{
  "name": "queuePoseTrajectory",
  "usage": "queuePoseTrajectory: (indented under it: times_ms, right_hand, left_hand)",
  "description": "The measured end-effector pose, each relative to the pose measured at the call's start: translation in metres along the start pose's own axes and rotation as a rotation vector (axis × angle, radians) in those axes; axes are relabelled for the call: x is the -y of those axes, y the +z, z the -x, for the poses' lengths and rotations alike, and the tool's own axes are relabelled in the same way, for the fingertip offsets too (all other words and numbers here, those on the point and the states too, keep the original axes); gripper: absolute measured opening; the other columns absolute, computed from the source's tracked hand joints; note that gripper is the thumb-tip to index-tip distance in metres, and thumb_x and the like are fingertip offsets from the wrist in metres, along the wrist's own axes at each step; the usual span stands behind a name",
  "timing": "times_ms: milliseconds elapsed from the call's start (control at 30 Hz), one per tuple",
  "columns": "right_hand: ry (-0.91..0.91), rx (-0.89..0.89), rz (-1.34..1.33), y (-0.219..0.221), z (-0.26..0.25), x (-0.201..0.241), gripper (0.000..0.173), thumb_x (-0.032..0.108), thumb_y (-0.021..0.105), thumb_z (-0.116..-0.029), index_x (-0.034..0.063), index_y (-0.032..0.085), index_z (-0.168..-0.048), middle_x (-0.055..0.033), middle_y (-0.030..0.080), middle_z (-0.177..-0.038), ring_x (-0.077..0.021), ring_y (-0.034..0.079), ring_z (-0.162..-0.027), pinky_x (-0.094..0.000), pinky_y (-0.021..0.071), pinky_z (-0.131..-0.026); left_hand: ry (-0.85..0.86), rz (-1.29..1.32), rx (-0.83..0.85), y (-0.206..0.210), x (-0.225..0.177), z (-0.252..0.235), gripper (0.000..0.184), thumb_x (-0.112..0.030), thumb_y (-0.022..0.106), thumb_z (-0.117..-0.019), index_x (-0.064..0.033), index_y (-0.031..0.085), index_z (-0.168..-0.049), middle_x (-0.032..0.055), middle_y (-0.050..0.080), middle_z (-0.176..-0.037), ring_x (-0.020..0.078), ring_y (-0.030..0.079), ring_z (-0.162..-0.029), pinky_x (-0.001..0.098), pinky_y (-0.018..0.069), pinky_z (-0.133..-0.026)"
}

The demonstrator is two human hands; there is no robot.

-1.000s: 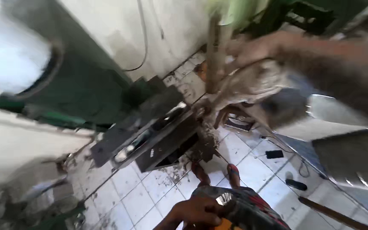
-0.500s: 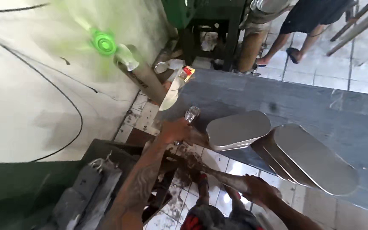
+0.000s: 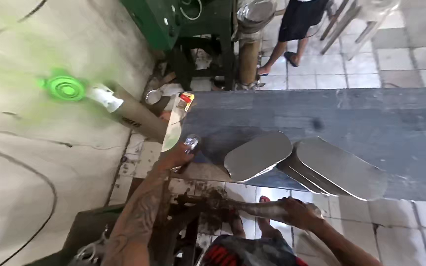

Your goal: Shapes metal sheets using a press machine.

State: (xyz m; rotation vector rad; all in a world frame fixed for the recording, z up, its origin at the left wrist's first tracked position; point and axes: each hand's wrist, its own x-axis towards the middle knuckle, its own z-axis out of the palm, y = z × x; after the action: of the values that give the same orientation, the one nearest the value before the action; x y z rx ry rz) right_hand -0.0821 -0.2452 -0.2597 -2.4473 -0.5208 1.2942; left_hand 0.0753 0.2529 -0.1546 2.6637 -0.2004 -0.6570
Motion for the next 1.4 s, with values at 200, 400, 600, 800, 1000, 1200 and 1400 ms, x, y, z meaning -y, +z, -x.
queuePoseTrajectory:
  times_ms: [200, 400, 600, 800, 1000, 1200, 1400]
  right_hand:
    - [-0.473, -1.027, -0.124, -0.104, 0.136, 0.093, 0.043, 0.039, 0.06, -0.1022, 0.0002, 0.069, -0.118, -0.0165, 0.072, -0.115, -0.0253, 0.067, -0.11, -0.0408, 0.0531, -0.099]
    - [-0.372, -0.914, 0.293, -0.183, 0.116, 0.041, 0.05, 0.05, 0.059, -0.0992, 0.0055, 0.071, -0.118, -0.0085, 0.073, -0.111, -0.0241, 0.068, -0.113, -0.0523, 0.0355, -0.12]
    - [-0.47, -0.729, -0.047, -0.2, 0.125, 0.034, 0.047, 0.041, 0.039, -0.109, 0.0108, 0.073, -0.122, 0.0, 0.073, -0.121, -0.0127, 0.061, -0.127, -0.0483, 0.0242, -0.128]
    - [-0.487, -0.743, -0.139, -0.202, 0.123, 0.029, 0.043, 0.038, 0.045, -0.1077, 0.008, 0.073, -0.119, -0.0028, 0.074, -0.116, -0.0132, 0.064, -0.122, -0.0482, 0.026, -0.127]
    - [-0.544, -0.879, -0.104, -0.188, 0.118, 0.031, 0.026, 0.03, 0.066, -0.0981, 0.0061, 0.076, -0.098, -0.0016, 0.074, -0.093, -0.0114, 0.07, -0.097, -0.0474, 0.0361, -0.121]
    - [-0.482, -0.946, 0.151, -0.177, 0.125, 0.04, 0.024, 0.018, 0.065, -0.0847, 0.0039, 0.074, -0.102, -0.0075, 0.074, -0.1, -0.0234, 0.07, -0.103, -0.0517, 0.0367, -0.119]
    - [-0.59, -1.125, -0.368, -0.149, 0.164, 0.136, 0.03, 0.008, 0.046, -0.1013, -0.0013, 0.062, -0.125, -0.009, 0.067, -0.116, -0.0149, 0.062, -0.106, -0.0334, 0.0517, -0.092]
  left_hand:
    - [-0.025, 0.178, 0.046, 0.007, 0.01, -0.007, 0.052, -0.012, 0.06, -0.1034, 0.0002, 0.043, -0.151, 0.0325, 0.054, -0.14, 0.0478, 0.055, -0.128, 0.065, 0.042, -0.107]
    - [-0.052, 0.18, -0.158, -0.017, -0.052, 0.017, 0.08, -0.034, 0.075, -0.0945, -0.0037, 0.034, -0.156, 0.0342, 0.056, -0.134, 0.0499, 0.057, -0.122, 0.0693, 0.0448, -0.102]
    - [0.114, 0.128, -0.139, -0.013, -0.281, 0.048, 0.051, -0.044, 0.067, -0.0969, -0.0052, 0.063, -0.129, 0.0188, 0.07, -0.106, 0.0351, 0.069, -0.101, 0.0599, 0.0554, -0.088]
    - [0.3, 0.245, 0.402, -0.026, -0.264, 0.006, 0.041, -0.031, 0.07, -0.0981, -0.0156, 0.059, -0.134, 0.0072, 0.071, -0.099, 0.0193, 0.068, -0.082, 0.0449, 0.058, -0.076]
    - [0.294, 0.488, 0.556, -0.035, -0.262, 0.006, 0.042, -0.017, 0.069, -0.0978, -0.0111, 0.055, -0.138, 0.0079, 0.072, -0.105, 0.0163, 0.07, -0.085, 0.0362, 0.0599, -0.077]
    - [0.346, 0.317, 0.288, -0.025, -0.27, 0.021, 0.052, -0.016, 0.066, -0.0975, -0.0121, 0.048, -0.146, 0.0133, 0.072, -0.109, 0.0235, 0.072, -0.089, 0.0451, 0.061, -0.079]
    - [0.474, 0.83, -0.292, -0.001, -0.27, 0.142, 0.026, -0.007, 0.048, -0.0919, -0.012, 0.07, -0.106, -0.0036, 0.072, -0.089, 0.0039, 0.068, -0.08, 0.0267, 0.0597, -0.073]
